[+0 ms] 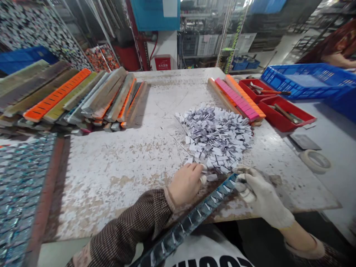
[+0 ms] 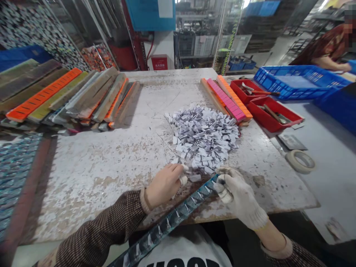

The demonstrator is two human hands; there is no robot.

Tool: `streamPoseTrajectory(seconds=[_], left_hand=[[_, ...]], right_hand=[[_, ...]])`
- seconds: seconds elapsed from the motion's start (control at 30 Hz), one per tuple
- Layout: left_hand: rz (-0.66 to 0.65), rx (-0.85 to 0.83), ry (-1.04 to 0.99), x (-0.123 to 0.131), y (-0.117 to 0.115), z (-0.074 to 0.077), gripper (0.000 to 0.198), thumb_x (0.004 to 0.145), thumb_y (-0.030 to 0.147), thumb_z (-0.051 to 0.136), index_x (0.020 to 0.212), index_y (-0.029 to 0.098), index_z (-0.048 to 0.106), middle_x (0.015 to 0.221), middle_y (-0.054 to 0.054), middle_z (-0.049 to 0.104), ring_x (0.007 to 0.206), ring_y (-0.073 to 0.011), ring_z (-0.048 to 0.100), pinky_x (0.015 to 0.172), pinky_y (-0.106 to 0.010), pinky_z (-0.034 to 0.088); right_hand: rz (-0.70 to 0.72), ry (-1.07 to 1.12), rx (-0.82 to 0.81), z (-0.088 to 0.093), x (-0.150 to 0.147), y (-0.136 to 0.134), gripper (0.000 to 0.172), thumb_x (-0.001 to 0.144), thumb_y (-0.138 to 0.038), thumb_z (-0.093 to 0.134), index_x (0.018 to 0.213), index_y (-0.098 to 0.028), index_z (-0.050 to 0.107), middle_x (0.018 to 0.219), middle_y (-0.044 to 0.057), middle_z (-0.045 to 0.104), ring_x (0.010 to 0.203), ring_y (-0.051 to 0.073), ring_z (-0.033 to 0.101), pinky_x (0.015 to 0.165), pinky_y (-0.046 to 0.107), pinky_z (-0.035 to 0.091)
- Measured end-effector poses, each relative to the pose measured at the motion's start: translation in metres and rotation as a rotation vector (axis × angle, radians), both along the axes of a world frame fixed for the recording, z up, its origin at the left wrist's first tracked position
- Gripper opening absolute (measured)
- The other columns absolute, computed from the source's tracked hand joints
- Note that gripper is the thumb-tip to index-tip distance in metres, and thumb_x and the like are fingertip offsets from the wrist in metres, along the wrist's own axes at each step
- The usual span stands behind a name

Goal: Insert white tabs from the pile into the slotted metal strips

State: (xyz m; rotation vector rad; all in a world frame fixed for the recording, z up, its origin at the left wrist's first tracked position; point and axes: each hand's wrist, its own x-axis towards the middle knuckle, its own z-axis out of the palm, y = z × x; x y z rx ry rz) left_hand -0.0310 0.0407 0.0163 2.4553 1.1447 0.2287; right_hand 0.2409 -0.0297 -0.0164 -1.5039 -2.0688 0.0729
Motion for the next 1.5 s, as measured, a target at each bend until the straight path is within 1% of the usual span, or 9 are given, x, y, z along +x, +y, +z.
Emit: streamPoseTrajectory(seconds=[0.2,0.4,0.6,0.73,0.87,1.0,1.2,1.37,1.5], left_hand=[[-0.129,0.037,0.148,0.028,0.039,-0.012,0.029,0.086,0.005,0.06,0.115,0.012,0.06,0.115,-0.017,0.066,0.109,-0.0339,0.063,0.094,-0.048,0.052],[-0.192,-0.017,0.097,0.027,0.042,-0.002,0.024,0.083,0.001,0.054,0.098,0.018,0.061,0.103,-0.01,0.066,0.093,-0.0251,0.065,0.082,-0.036,0.054],[-0.408,-0.175,-0.589,0.039,0.011,0.029,0.03,0.076,-0.002,0.049,0.096,0.019,0.058,0.106,-0.009,0.065,0.098,-0.0211,0.064,0.085,-0.031,0.055],[-0.54,-0.179,-0.715,0.048,-0.003,0.036,0.031,0.077,-0.001,0.049,0.098,0.02,0.059,0.116,-0.012,0.066,0.11,-0.0241,0.063,0.097,-0.037,0.054],[-0.419,-0.17,-0.648,0.047,-0.007,0.03,0.03,0.08,0.002,0.052,0.103,0.02,0.06,0.122,-0.013,0.065,0.114,-0.0256,0.061,0.103,-0.041,0.051],[-0.198,-0.215,-0.694,0.036,-0.01,0.016,0.038,0.08,0.003,0.051,0.114,0.019,0.057,0.114,-0.011,0.067,0.105,-0.0235,0.063,0.094,-0.038,0.052],[0.149,-0.436,-0.905,0.019,-0.012,-0.002,0.032,0.075,0.001,0.04,0.095,0.021,0.055,0.071,0.004,0.059,0.067,-0.0134,0.056,0.073,-0.027,0.046],[0.148,-0.625,-1.037,0.013,-0.011,-0.008,0.022,0.072,0.007,0.042,0.083,0.02,0.057,0.063,0.004,0.06,0.06,-0.0133,0.054,0.066,-0.027,0.044],[0.146,-0.71,-1.016,0.011,-0.01,-0.011,0.016,0.076,0.011,0.045,0.08,0.019,0.058,0.064,0.002,0.062,0.061,-0.0141,0.056,0.066,-0.027,0.045]], right_hand=[[-0.13,0.086,0.072,0.003,0.011,-0.016,0.018,0.101,-0.03,0.047,0.098,-0.024,0.063,0.113,0.012,0.067,0.104,0.027,0.068,0.084,0.039,0.06],[-0.25,0.132,0.121,0.003,0.017,-0.031,0.015,0.099,-0.031,0.052,0.1,-0.024,0.064,0.116,0.011,0.068,0.107,0.027,0.069,0.089,0.039,0.059],[-0.145,0.335,0.015,0.024,-0.009,-0.031,0.02,0.102,-0.034,0.052,0.105,-0.025,0.07,0.126,0.01,0.069,0.117,0.025,0.067,0.096,0.038,0.059],[-0.063,0.504,-0.12,0.038,-0.02,-0.023,0.029,0.102,-0.044,0.051,0.102,-0.025,0.074,0.106,0.008,0.076,0.095,0.024,0.075,0.079,0.033,0.065],[-0.105,0.525,-0.143,0.038,-0.013,-0.019,0.028,0.1,-0.047,0.054,0.094,-0.027,0.073,0.088,0.005,0.076,0.074,0.024,0.074,0.062,0.034,0.063],[-0.278,0.19,0.067,0.03,-0.001,-0.013,0.018,0.1,-0.036,0.056,0.092,-0.024,0.066,0.113,0.011,0.071,0.101,0.029,0.071,0.086,0.043,0.061],[-0.152,-0.296,0.239,0.015,0.008,-0.001,0.005,0.097,-0.022,0.06,0.098,-0.019,0.064,0.115,0.016,0.068,0.117,0.034,0.062,0.098,0.05,0.053],[-0.107,-0.47,0.178,0.019,0.009,0.004,0.014,0.098,-0.023,0.057,0.109,-0.018,0.065,0.116,0.015,0.068,0.123,0.035,0.059,0.102,0.051,0.049],[-0.064,-0.548,0.06,0.031,0.004,0.013,0.014,0.097,-0.02,0.052,0.097,-0.018,0.066,0.107,0.016,0.067,0.111,0.035,0.061,0.095,0.052,0.049]])
